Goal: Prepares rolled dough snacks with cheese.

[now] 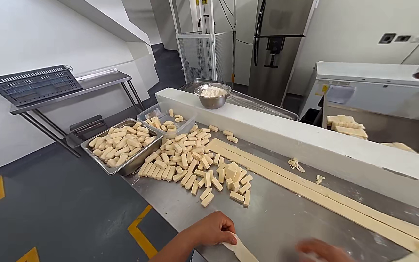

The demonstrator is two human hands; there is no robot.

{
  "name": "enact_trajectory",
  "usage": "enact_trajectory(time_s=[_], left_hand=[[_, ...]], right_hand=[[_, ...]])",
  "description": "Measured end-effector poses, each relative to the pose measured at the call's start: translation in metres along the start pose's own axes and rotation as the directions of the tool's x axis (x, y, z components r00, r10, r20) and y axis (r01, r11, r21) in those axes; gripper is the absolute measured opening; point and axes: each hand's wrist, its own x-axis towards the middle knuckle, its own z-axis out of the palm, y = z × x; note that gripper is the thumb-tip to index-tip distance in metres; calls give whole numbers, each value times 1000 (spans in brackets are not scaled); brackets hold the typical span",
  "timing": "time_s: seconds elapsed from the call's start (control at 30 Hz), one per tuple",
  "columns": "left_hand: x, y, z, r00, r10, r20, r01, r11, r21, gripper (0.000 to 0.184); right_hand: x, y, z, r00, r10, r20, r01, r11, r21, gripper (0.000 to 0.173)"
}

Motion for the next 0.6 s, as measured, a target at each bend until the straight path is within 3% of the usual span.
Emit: enact_trajectory(time_s=[0.07,0.17,0.27,0.37,0.43,0.5,0.53,0.6], left_hand=[[0,-6,3,994,-111,-6,111,994,-22,28],[-22,-22,6,923,-339,-179,330,941,-80,28],[-49,-37,9,715,-521,-467,529,839,-125,34],[-67,-47,10,532,-579,-617,588,777,-222,38],[-70,-50,13,485,-583,-652,569,776,-271,35],[-72,-55,14,477,-577,-662,505,797,-331,31],[-73,-58,13,478,-581,-659,473,802,-364,30],[-73,-61,8,475,-587,-656,427,805,-411,28]], right_hand=[[76,-17,48,974,-96,-203,93,995,-23,27],[163,-26,99,832,-331,-445,202,928,-313,20],[200,-31,117,840,-299,-453,94,902,-422,26],[205,-47,120,895,-142,-423,-49,912,-408,31],[205,-55,119,920,-83,-384,-98,899,-427,28],[200,-70,119,969,-38,-243,-60,921,-384,29],[196,-80,121,983,-64,-170,6,947,-321,29],[191,-99,141,949,-256,-187,224,959,-174,26]])
